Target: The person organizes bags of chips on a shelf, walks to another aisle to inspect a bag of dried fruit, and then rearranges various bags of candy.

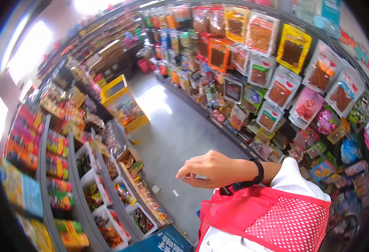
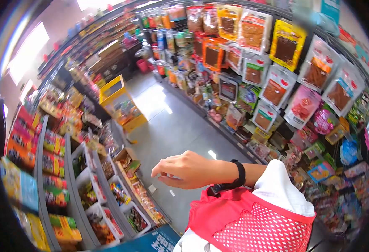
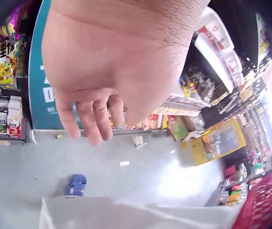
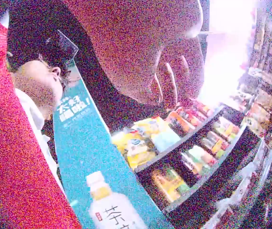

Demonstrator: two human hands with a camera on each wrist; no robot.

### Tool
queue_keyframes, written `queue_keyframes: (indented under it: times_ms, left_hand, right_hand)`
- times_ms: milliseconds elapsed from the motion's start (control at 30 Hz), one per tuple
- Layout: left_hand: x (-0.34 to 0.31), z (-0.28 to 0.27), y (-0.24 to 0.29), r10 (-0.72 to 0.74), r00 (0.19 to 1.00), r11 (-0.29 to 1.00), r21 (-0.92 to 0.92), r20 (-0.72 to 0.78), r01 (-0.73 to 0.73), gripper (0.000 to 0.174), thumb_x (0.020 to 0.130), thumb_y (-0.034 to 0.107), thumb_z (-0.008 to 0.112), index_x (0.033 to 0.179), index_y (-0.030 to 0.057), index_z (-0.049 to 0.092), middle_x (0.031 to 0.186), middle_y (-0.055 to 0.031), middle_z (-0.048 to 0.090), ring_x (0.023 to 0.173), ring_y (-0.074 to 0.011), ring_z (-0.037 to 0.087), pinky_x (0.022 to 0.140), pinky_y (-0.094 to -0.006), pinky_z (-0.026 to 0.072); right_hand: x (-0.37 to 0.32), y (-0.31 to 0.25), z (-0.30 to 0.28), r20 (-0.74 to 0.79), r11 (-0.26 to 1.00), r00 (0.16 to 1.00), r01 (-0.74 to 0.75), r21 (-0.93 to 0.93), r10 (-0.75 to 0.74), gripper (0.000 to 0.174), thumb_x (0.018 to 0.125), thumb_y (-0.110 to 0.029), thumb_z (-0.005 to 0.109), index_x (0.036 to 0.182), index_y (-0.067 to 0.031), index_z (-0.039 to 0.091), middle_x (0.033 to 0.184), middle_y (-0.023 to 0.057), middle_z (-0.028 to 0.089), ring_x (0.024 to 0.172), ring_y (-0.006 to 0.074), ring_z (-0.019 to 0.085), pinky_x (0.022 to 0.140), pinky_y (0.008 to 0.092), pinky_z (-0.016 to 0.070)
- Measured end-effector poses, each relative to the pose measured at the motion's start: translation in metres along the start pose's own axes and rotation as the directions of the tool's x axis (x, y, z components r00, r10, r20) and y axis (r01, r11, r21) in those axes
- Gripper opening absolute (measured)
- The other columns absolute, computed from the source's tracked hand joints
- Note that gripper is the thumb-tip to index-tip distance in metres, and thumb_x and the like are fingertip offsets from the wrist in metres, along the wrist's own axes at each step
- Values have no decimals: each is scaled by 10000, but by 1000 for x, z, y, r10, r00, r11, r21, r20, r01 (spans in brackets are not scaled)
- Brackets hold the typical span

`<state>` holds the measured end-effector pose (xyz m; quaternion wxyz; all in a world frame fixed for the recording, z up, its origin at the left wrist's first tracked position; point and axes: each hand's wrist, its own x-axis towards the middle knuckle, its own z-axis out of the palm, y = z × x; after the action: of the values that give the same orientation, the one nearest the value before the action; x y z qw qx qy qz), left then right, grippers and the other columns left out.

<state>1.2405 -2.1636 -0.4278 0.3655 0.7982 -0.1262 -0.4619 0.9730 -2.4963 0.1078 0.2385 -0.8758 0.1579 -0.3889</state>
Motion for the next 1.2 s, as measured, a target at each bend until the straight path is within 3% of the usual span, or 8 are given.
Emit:
queue_keyframes:
  times_ms: [400,533,567,667,767,900,1000,1200]
  left_hand:
    - [168,17,188,111,977,945,285,184,-161,260,972,248,566,935,12,668,756,-40,623,679,-178,609,592,-368,480]
    - [203,-7,232,280,936,881,331,213,-339,265,976,258,564,915,21,668,729,-26,607,663,-177,596,586,-362,471]
    - [169,26,309,292,931,812,459,218,-362,282,983,272,559,937,16,666,743,-49,622,666,-205,601,598,-399,480]
    - [260,55,333,246,906,707,576,344,-411,374,983,273,612,1209,-26,620,1107,-193,710,1059,-273,681,934,-383,529]
    - [205,124,447,226,899,683,597,376,-422,406,990,257,604,1290,-15,582,1182,-202,693,1118,-294,665,964,-385,523]
    - [231,157,488,179,826,620,590,535,-517,393,993,261,602,1289,2,592,1182,-209,691,1117,-309,666,955,-394,523]
    - [211,171,536,85,879,637,653,470,-410,397,987,274,609,1284,11,600,1182,-208,692,1110,-313,667,950,-397,522]
    - [293,127,493,71,891,538,734,449,-413,461,955,330,636,1254,-20,610,1195,-217,687,1117,-335,662,954,-409,520]
  right_hand:
    - [-15,137,-90,-330,941,889,-337,-4,317,187,894,-79,701,1077,-94,669,869,48,682,733,175,698,622,304,554]
    - [-22,206,-119,-393,884,806,-466,43,444,162,888,-71,697,1049,-84,685,873,72,692,715,197,702,618,305,556]
    - [-24,219,-126,-402,854,771,-517,59,494,166,884,-56,695,1048,-80,687,867,81,691,710,202,702,620,299,555]
    - [-34,255,-145,-480,851,718,-509,132,504,151,893,0,670,1037,-43,671,853,108,684,707,196,696,616,289,535]
    - [-50,278,-157,-526,791,613,-568,226,590,130,905,23,648,1027,-20,650,830,105,667,712,182,680,632,288,517]
    - [-55,303,-165,-564,729,503,-617,295,654,122,918,36,629,1026,-20,638,817,82,650,720,162,667,654,277,500]
    - [-47,322,-165,-560,702,475,-643,306,679,110,926,26,630,1026,-20,640,820,79,650,721,157,666,655,273,498]
    - [7,367,-153,-518,691,515,-686,229,683,113,921,16,647,1030,-13,647,817,88,656,725,172,672,652,278,506]
